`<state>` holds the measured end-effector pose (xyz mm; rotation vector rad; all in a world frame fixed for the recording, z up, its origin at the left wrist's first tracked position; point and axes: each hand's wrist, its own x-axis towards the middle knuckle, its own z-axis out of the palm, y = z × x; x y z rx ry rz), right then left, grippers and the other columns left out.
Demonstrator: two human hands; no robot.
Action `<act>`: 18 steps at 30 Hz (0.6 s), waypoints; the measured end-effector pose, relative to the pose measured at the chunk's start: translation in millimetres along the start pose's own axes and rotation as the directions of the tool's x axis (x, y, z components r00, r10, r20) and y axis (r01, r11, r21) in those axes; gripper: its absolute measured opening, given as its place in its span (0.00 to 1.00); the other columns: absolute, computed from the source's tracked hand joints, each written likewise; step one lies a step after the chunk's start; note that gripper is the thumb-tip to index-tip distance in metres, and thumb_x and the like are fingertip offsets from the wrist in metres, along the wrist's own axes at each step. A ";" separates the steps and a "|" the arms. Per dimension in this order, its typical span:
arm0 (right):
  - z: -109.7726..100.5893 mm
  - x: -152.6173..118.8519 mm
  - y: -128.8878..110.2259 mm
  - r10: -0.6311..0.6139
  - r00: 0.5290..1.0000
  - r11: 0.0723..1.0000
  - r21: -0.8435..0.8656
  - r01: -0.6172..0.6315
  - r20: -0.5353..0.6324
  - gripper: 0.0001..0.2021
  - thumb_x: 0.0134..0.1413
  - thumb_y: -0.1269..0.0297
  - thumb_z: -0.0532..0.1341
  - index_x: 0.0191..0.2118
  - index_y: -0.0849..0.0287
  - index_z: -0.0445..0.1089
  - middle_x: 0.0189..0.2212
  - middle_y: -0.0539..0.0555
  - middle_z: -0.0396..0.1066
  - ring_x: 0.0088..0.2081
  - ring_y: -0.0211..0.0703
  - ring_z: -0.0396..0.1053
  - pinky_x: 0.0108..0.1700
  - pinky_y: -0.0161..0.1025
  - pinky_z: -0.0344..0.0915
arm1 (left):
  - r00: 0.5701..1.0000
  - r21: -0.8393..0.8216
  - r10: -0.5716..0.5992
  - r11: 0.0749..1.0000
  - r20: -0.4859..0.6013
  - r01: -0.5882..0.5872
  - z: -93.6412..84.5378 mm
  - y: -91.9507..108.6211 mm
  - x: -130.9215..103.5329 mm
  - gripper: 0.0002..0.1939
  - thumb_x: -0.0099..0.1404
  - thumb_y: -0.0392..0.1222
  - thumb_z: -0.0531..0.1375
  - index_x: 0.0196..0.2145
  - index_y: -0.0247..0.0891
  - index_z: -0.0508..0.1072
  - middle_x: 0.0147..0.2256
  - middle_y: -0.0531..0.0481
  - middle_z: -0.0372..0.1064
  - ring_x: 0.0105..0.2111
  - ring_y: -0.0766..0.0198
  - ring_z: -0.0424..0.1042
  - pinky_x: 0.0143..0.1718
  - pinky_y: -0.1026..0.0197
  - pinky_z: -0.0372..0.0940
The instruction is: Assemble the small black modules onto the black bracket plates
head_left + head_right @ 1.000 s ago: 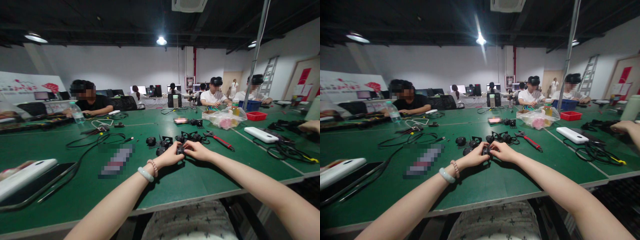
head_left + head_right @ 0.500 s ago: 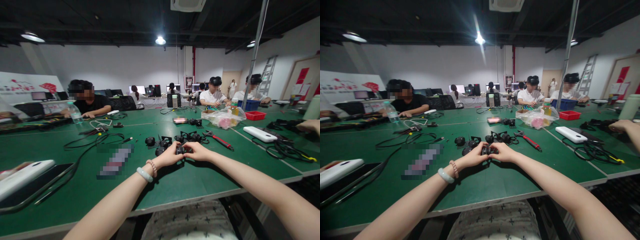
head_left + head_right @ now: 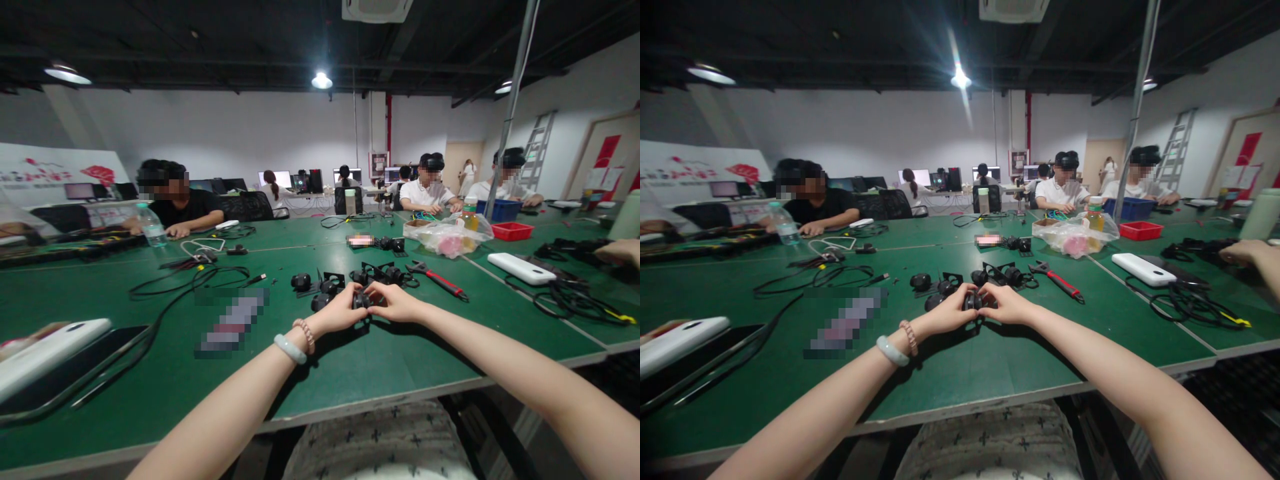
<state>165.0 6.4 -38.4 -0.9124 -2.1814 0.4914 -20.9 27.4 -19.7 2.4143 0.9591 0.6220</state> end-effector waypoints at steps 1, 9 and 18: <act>0.2 -0.1 0.5 -0.005 1.000 1.000 0.002 0.005 0.003 0.16 0.44 0.65 0.59 0.42 0.61 0.60 0.35 0.55 0.69 0.35 0.39 0.68 0.36 0.36 0.63 | 1.000 0.000 0.001 1.000 0.002 -0.001 -0.1 0.0 0.0 0.24 0.52 0.44 0.56 0.45 0.36 0.56 0.38 0.47 0.63 0.37 0.60 0.65 0.39 0.59 0.60; 0.6 0.5 1.1 0.004 1.000 1.000 -0.004 -0.004 0.008 0.16 0.45 0.64 0.59 0.42 0.62 0.61 0.35 0.55 0.70 0.35 0.40 0.68 0.36 0.36 0.63 | 1.000 0.009 0.005 1.000 0.008 -0.006 0.4 -1.3 0.1 0.24 0.52 0.45 0.56 0.45 0.37 0.55 0.39 0.47 0.63 0.37 0.60 0.65 0.39 0.60 0.60; -1.8 0.4 -2.1 0.024 1.000 0.999 -0.036 -0.023 0.003 0.16 0.46 0.64 0.58 0.43 0.62 0.64 0.35 0.55 0.70 0.35 0.40 0.67 0.37 0.36 0.62 | 1.000 0.005 -0.011 1.000 -0.004 0.012 -0.3 2.2 -0.6 0.25 0.52 0.46 0.55 0.46 0.36 0.55 0.39 0.47 0.63 0.37 0.60 0.65 0.38 0.59 0.60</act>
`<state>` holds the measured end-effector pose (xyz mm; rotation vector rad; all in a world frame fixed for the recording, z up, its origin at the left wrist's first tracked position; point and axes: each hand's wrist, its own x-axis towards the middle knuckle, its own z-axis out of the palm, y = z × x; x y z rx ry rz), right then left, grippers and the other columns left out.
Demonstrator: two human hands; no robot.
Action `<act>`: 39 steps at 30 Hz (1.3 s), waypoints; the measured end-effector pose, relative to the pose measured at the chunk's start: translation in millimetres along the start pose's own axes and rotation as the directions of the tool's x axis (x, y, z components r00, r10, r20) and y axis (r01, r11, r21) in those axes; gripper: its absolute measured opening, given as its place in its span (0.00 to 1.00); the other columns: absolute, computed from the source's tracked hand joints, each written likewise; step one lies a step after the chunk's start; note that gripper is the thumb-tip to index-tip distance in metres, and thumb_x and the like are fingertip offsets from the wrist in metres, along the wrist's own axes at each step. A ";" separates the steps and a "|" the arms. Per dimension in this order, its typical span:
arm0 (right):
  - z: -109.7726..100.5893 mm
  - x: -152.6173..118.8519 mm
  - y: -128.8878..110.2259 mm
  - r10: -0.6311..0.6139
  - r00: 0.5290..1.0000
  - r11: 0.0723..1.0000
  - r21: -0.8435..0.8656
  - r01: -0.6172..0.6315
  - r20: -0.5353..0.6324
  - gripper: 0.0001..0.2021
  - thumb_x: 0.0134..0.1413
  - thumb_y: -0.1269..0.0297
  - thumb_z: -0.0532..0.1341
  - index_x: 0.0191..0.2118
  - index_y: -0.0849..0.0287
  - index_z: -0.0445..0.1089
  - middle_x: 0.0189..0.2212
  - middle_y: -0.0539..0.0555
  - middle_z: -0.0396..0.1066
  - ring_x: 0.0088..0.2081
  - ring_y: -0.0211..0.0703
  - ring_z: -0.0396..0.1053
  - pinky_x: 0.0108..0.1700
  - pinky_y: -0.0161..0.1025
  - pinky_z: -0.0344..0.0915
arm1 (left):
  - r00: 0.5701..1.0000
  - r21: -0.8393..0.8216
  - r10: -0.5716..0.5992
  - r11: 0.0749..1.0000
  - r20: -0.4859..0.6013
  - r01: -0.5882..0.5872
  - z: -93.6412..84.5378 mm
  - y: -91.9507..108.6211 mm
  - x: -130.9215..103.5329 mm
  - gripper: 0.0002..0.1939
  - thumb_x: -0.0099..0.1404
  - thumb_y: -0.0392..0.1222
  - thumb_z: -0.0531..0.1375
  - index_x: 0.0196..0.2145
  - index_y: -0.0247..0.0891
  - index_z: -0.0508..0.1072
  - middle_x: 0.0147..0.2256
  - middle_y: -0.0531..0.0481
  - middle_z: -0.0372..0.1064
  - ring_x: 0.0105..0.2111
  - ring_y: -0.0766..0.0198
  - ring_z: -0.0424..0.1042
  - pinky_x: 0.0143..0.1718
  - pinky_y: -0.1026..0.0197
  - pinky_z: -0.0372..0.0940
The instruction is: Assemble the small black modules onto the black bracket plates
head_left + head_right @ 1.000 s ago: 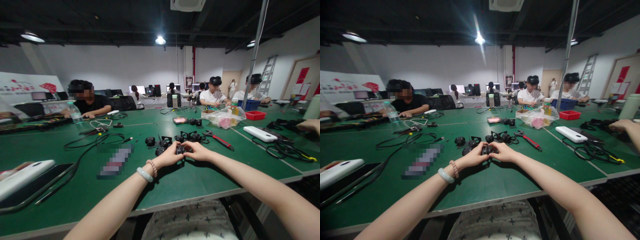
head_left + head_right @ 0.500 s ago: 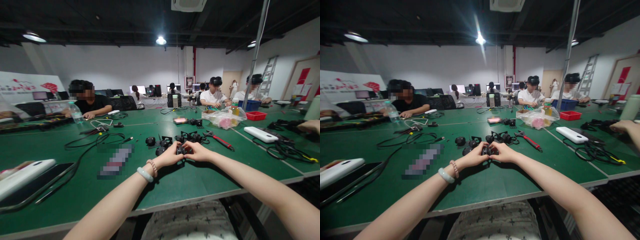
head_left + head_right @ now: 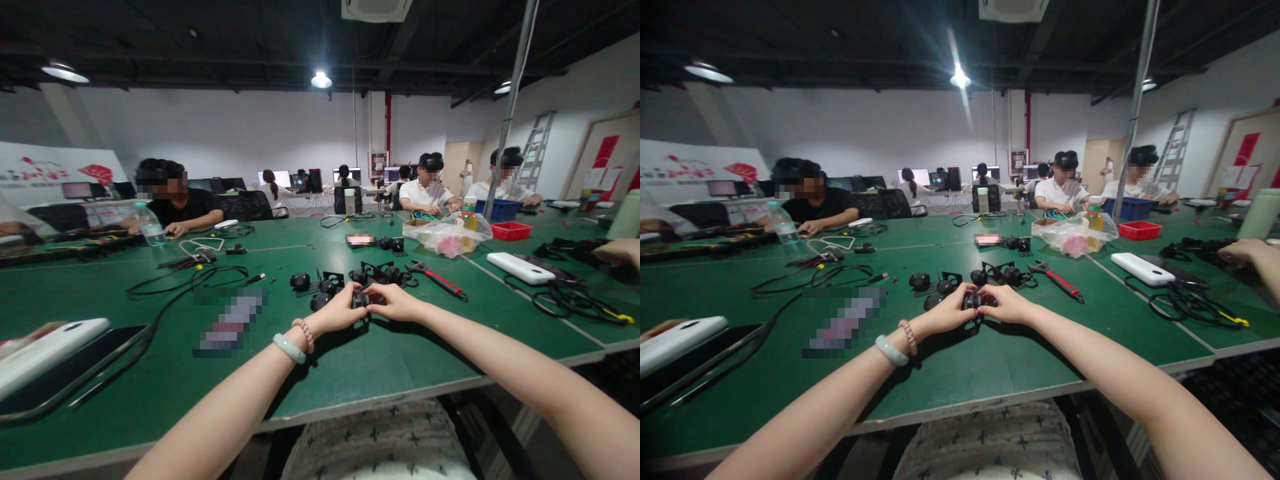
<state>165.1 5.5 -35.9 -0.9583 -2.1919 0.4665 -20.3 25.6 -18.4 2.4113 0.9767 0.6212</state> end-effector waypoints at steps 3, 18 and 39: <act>-0.6 0.1 -0.7 0.012 1.000 1.000 -0.022 -0.012 0.002 0.15 0.46 0.64 0.57 0.42 0.62 0.65 0.34 0.55 0.70 0.34 0.40 0.67 0.37 0.36 0.61 | 1.000 -0.007 0.002 1.000 0.001 -0.002 0.1 0.6 0.0 0.25 0.52 0.45 0.55 0.46 0.37 0.55 0.39 0.47 0.63 0.37 0.60 0.65 0.39 0.59 0.60; 1.4 2.9 0.8 0.003 1.000 0.992 -0.128 -0.006 -0.026 0.14 0.48 0.62 0.56 0.41 0.63 0.67 0.36 0.57 0.69 0.36 0.41 0.66 0.38 0.36 0.60 | 1.000 0.009 0.009 1.000 0.004 -0.009 1.5 -2.4 0.8 0.25 0.52 0.43 0.55 0.47 0.36 0.55 0.40 0.46 0.62 0.38 0.60 0.65 0.40 0.59 0.59; 1.7 2.1 1.6 0.061 0.997 0.998 0.001 -0.061 -0.047 0.11 0.49 0.61 0.56 0.36 0.63 0.63 0.32 0.54 0.69 0.33 0.40 0.66 0.34 0.35 0.60 | 1.000 -0.017 -0.015 1.000 0.010 0.016 1.1 0.8 0.1 0.26 0.50 0.41 0.55 0.47 0.36 0.55 0.40 0.47 0.63 0.38 0.61 0.65 0.39 0.60 0.60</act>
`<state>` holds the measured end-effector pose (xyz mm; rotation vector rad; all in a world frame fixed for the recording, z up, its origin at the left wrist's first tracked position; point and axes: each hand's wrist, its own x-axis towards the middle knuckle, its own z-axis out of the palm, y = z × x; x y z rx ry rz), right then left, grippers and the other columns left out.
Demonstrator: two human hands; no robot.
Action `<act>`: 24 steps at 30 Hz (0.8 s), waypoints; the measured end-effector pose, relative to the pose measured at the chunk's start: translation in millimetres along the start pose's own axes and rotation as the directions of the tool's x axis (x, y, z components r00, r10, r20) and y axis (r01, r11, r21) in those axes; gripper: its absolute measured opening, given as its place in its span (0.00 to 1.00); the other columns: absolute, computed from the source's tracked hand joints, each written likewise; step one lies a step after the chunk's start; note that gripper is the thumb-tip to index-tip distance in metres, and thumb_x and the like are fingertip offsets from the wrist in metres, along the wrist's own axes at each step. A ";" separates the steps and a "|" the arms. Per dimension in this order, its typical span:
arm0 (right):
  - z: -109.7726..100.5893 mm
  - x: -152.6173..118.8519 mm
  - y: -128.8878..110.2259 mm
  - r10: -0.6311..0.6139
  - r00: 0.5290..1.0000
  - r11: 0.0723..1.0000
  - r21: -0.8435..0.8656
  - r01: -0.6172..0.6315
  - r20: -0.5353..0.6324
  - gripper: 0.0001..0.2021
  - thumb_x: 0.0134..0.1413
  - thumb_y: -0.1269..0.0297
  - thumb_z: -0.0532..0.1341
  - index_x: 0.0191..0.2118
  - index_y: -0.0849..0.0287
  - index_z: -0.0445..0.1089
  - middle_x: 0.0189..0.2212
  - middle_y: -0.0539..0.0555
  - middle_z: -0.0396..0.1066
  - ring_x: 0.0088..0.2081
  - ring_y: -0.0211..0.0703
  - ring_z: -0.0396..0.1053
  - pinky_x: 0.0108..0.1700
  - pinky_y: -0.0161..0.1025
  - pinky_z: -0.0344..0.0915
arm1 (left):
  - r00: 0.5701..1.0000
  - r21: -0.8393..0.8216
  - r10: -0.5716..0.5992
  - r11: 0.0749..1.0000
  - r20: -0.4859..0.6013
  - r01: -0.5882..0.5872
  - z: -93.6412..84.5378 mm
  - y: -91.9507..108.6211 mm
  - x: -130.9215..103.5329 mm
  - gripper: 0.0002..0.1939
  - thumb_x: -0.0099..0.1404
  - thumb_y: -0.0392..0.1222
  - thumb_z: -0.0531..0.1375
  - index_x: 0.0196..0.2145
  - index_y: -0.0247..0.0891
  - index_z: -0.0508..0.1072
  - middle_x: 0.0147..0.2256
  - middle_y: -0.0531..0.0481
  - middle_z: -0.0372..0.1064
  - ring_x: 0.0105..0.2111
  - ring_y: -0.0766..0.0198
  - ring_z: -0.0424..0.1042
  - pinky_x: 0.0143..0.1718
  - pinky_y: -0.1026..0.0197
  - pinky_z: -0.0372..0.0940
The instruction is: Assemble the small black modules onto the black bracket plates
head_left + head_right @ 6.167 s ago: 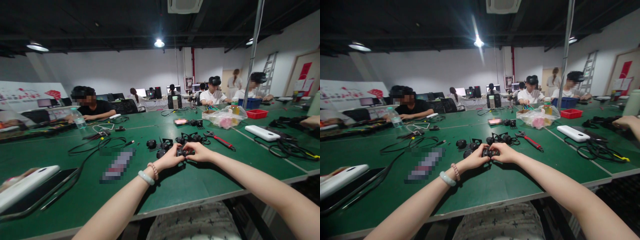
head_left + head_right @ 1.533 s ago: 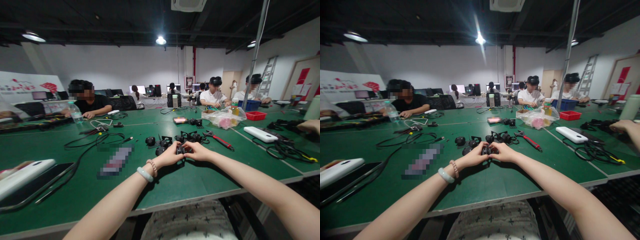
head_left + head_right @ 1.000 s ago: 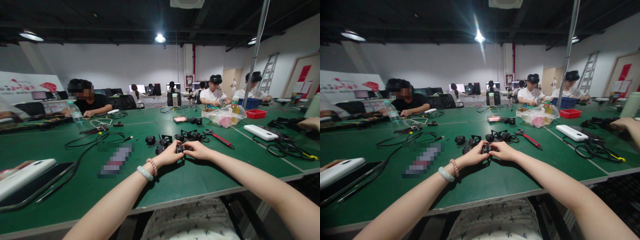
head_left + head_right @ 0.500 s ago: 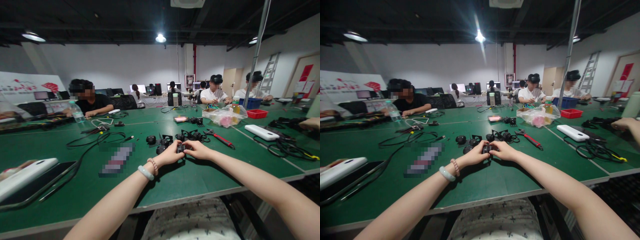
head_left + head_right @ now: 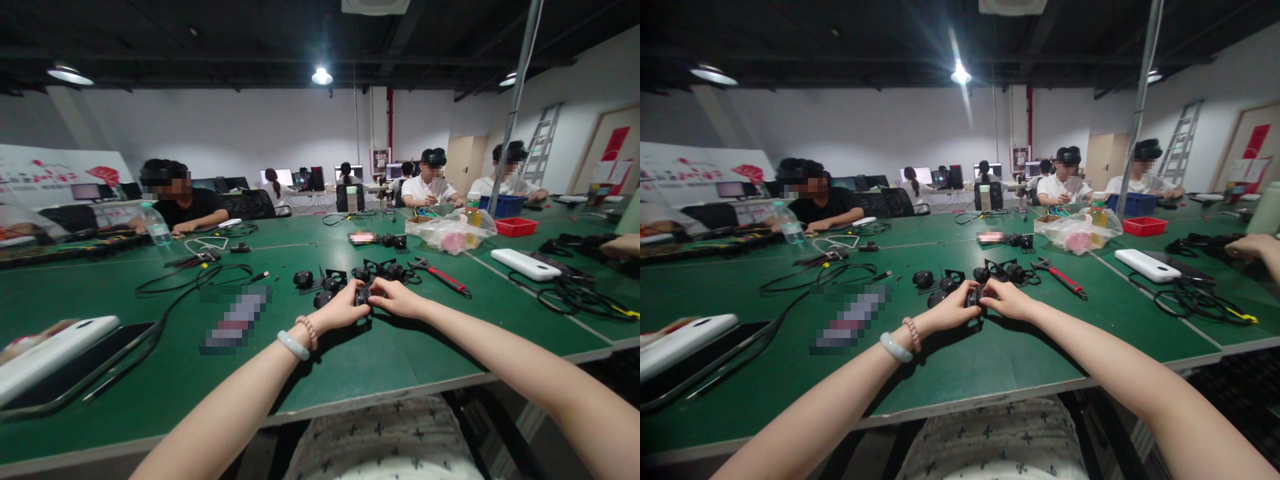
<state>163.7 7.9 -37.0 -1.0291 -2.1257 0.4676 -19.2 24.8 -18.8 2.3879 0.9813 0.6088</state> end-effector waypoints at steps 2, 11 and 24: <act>0.0 0.8 0.6 0.008 1.000 1.000 -0.023 -0.008 0.000 0.11 0.49 0.61 0.55 0.35 0.63 0.64 0.31 0.54 0.69 0.33 0.39 0.65 0.33 0.35 0.59 | 1.000 0.000 -0.006 1.000 -0.008 0.006 0.1 1.0 -0.2 0.26 0.50 0.41 0.55 0.47 0.36 0.55 0.40 0.47 0.63 0.37 0.61 0.65 0.39 0.60 0.60; -0.2 2.1 1.7 0.011 1.000 0.999 -0.048 -0.010 0.020 0.12 0.50 0.60 0.54 0.34 0.63 0.66 0.29 0.53 0.69 0.30 0.38 0.64 0.32 0.33 0.58 | 1.000 -0.002 -0.008 1.000 -0.014 0.008 -0.1 1.2 -0.6 0.26 0.50 0.41 0.55 0.47 0.37 0.55 0.40 0.47 0.63 0.37 0.61 0.65 0.39 0.60 0.60; -0.6 -1.0 3.0 -0.029 0.997 1.000 0.003 0.029 0.075 0.14 0.41 0.62 0.61 0.36 0.63 0.64 0.31 0.53 0.69 0.32 0.38 0.66 0.33 0.34 0.60 | 1.000 0.020 0.001 1.000 0.004 -0.001 -1.4 0.8 -0.7 0.27 0.51 0.44 0.56 0.47 0.34 0.55 0.40 0.44 0.63 0.38 0.59 0.65 0.40 0.58 0.60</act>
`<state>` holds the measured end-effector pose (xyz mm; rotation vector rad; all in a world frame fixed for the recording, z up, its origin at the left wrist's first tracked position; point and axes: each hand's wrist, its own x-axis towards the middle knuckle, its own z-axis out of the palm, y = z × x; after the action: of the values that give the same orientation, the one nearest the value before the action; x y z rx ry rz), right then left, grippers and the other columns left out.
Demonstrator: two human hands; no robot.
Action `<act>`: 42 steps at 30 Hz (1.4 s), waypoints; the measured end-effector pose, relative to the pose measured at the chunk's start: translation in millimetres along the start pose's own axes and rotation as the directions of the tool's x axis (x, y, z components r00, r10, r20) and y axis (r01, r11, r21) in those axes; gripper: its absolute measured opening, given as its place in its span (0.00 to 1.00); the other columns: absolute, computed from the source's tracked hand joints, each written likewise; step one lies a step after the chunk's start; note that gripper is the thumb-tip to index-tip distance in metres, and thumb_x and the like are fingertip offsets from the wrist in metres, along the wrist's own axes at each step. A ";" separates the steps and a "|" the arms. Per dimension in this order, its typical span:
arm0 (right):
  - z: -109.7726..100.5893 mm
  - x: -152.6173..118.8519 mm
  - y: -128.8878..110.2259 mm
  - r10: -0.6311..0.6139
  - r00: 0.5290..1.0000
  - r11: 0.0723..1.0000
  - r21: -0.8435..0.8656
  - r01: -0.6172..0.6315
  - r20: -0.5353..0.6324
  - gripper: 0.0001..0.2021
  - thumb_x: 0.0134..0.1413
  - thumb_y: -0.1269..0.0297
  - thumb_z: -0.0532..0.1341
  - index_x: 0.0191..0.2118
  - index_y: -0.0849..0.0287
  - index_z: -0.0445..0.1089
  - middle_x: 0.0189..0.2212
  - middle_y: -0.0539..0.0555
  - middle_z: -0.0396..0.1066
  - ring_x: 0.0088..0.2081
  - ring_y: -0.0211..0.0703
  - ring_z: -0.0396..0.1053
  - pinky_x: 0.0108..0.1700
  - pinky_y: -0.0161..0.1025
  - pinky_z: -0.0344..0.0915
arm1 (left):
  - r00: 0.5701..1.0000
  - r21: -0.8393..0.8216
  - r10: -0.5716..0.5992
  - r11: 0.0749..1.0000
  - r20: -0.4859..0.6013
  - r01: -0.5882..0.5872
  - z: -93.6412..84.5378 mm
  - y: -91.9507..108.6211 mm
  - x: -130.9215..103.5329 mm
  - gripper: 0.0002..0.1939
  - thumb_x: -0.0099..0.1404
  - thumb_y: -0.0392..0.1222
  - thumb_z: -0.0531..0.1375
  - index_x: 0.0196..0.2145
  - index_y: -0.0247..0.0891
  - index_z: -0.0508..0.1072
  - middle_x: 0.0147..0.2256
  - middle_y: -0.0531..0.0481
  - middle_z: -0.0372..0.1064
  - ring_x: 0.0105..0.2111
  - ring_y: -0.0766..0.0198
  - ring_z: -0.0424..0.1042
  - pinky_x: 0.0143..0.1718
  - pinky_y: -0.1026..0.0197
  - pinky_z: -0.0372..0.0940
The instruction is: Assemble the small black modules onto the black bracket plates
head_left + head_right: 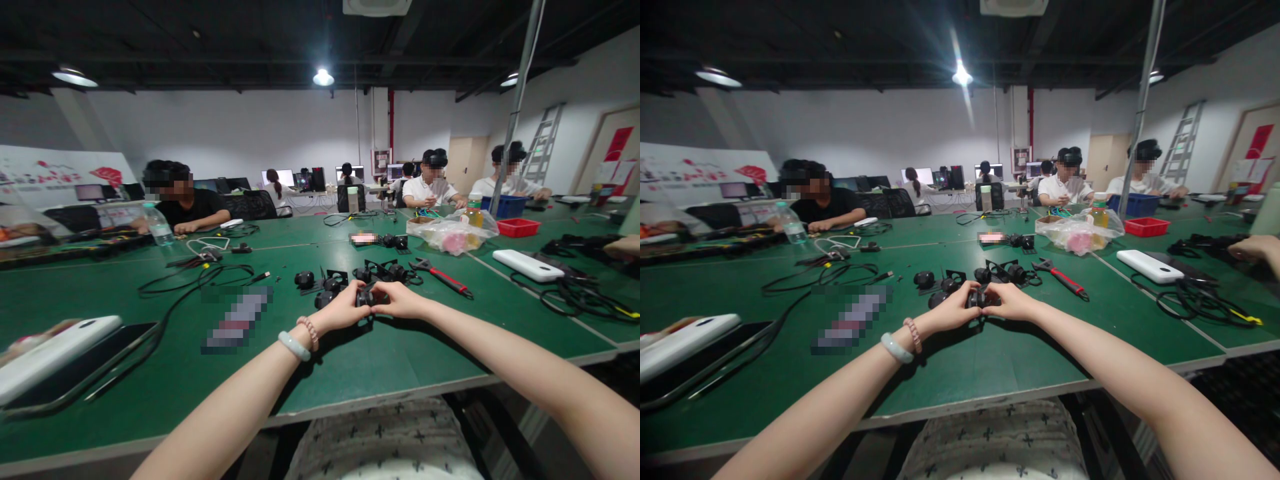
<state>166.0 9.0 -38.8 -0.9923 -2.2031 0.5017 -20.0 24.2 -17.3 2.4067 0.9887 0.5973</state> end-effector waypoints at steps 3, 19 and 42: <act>0.1 0.4 1.3 -0.006 1.000 1.000 -0.010 0.006 0.004 0.15 0.39 0.63 0.62 0.36 0.63 0.65 0.31 0.53 0.69 0.32 0.38 0.66 0.33 0.34 0.60 | 1.000 0.001 -0.006 1.000 -0.002 0.006 -0.4 1.4 -0.3 0.27 0.50 0.43 0.56 0.47 0.34 0.55 0.39 0.45 0.63 0.38 0.59 0.65 0.39 0.59 0.60; 0.4 1.2 2.6 -0.018 0.999 0.983 -0.181 0.025 0.042 0.13 0.40 0.61 0.61 0.32 0.64 0.65 0.25 0.50 0.65 0.26 0.34 0.60 0.26 0.30 0.53 | 1.000 0.004 0.008 1.000 -0.004 -0.007 3.0 -4.3 0.7 0.26 0.50 0.42 0.55 0.48 0.36 0.54 0.41 0.46 0.63 0.39 0.60 0.65 0.40 0.59 0.59; -0.5 -3.4 -0.7 0.004 0.983 0.981 -0.190 0.032 0.182 0.10 0.46 0.63 0.57 0.29 0.66 0.69 0.23 0.52 0.68 0.24 0.34 0.60 0.26 0.30 0.52 | 1.000 0.001 0.022 1.000 -0.002 -0.022 2.4 -3.5 0.4 0.27 0.50 0.41 0.55 0.48 0.36 0.54 0.42 0.45 0.62 0.40 0.60 0.65 0.41 0.59 0.60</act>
<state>167.7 6.1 -39.4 -1.0660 -2.4574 0.3916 -20.2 26.1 -21.2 2.4211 0.9652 0.6073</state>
